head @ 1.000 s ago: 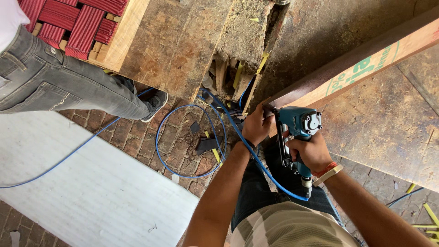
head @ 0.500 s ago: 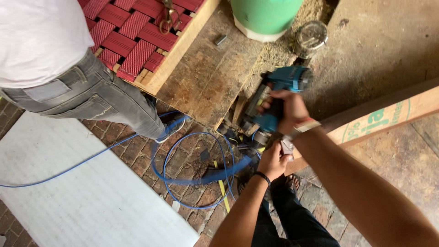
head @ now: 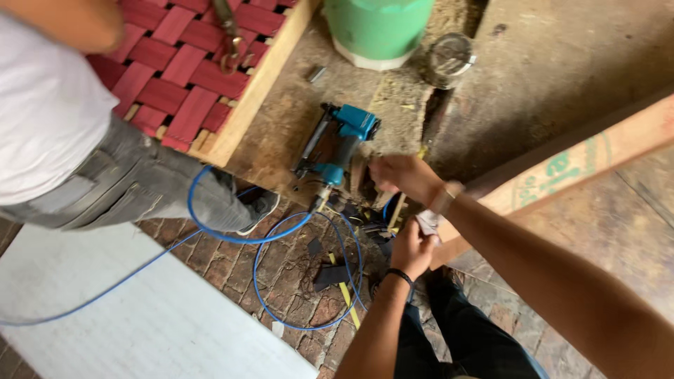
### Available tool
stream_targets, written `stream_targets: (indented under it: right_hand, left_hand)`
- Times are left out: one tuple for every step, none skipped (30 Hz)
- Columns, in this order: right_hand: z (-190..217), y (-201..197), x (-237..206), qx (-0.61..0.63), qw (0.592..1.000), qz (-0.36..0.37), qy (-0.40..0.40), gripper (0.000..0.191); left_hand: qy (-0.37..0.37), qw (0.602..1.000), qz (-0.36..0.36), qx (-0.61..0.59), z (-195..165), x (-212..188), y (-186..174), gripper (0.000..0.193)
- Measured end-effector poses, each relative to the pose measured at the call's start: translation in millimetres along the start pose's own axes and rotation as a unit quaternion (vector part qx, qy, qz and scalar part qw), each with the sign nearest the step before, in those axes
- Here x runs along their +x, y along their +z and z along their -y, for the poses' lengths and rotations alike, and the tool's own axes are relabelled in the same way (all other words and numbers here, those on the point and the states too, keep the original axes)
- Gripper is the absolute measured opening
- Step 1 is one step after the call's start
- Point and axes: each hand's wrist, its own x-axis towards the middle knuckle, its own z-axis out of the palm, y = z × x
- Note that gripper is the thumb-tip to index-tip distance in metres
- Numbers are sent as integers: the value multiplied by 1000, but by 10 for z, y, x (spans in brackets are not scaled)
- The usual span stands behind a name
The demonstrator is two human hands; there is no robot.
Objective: The person lays out a long strip of brown vinyl fabric, folds and aligns it, cuts it to length with shears, then wraps it over a narrow plywood strip and drives staples into it with a pneumatic staple gun, working along the strip on a workbench.
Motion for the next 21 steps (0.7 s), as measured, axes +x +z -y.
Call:
stream_targets:
  right_hand:
    - [-207, -199, -346, -107, 993, -41, -1, 35]
    - [-401, -357, -692, -104, 991, -78, -22, 30]
    - [-580, -515, -1066, -162, 976, -136, -50, 32]
    - [-740, -607, -1430, -174, 965, -185, -58, 33]
    - [-859, -677, -1693, -188, 952, -231, -67, 36]
    - [-949, -731, -1865, -251, 936, -226, -97, 41]
    - [-1013, -803, -2058, -314, 915, -219, -125, 46]
    - [-1045, -888, -2210, -375, 890, -207, -153, 52]
    - [-1073, -914, -2293, -422, 869, -192, -172, 56]
    - [-1087, -935, -2290, -469, 842, -179, -195, 60]
    - [-1085, -985, -2241, -516, 811, -161, -225, 65]
    - [-1084, -1019, -2168, -519, 807, -144, -243, 68]
    - [-1086, -1036, -2082, -520, 804, -130, -257, 71]
    - [-1089, -1061, -1996, -522, 800, -117, -272, 75]
    - [-1092, -1079, -1894, -521, 794, -110, -293, 65]
    - [-1100, -1075, -1765, -518, 788, -105, -316, 55]
    - [-1108, -1073, -1642, -514, 782, -102, -338, 46]
    - [-1112, -1096, -1530, -508, 781, -110, -345, 35]
    - [-1118, -1122, -1415, -503, 781, -117, -352, 24]
    - [-1129, -1120, -1293, -496, 780, -124, -360, 13]
    - [-1137, -1118, -1182, -495, 785, -113, -356, 8]
  left_hand:
    - [-29, 1000, -10, -5, -27, 22, 5, 32]
    - [-60, 998, -20, -10, -52, 38, 25, 33]
    - [-37, 997, -19, -68, -65, 49, 58, 34]
    - [-15, 992, -21, -125, -61, 73, 80, 36]
    - [7, 983, -26, -182, -50, 87, 131, 37]
    - [-79, 972, -13, -220, -23, 79, 171, 38]
    - [-166, 952, 0, -257, 20, 74, 209, 39]
    - [-252, 922, 10, -295, 51, 19, 299, 40]
    - [-307, 890, 16, -338, 92, -83, 381, 32]
    - [-352, 854, 23, -381, 136, -89, 440, 30]
    - [-391, 814, 24, -428, 159, -103, 523, 35]
    - [-414, 792, -25, -449, 176, -152, 584, 33]
    - [-437, 766, -70, -466, 178, -199, 619, 32]
    - [-458, 738, -114, -482, 153, -242, 658, 32]
    - [-431, 734, -132, -508, 104, -272, 686, 31]
    - [-402, 731, -150, -531, 41, -283, 677, 30]
    - [-371, 727, -166, -553, -39, -295, 647, 29]
    - [-376, 735, -197, -528, -147, -315, 640, 24]
    - [-381, 741, -229, -503, -269, -337, 651, 21]
    - [-386, 745, -262, -477, -378, -355, 625, 22]
    - [-339, 781, -287, -439, -480, -396, 586, 23]
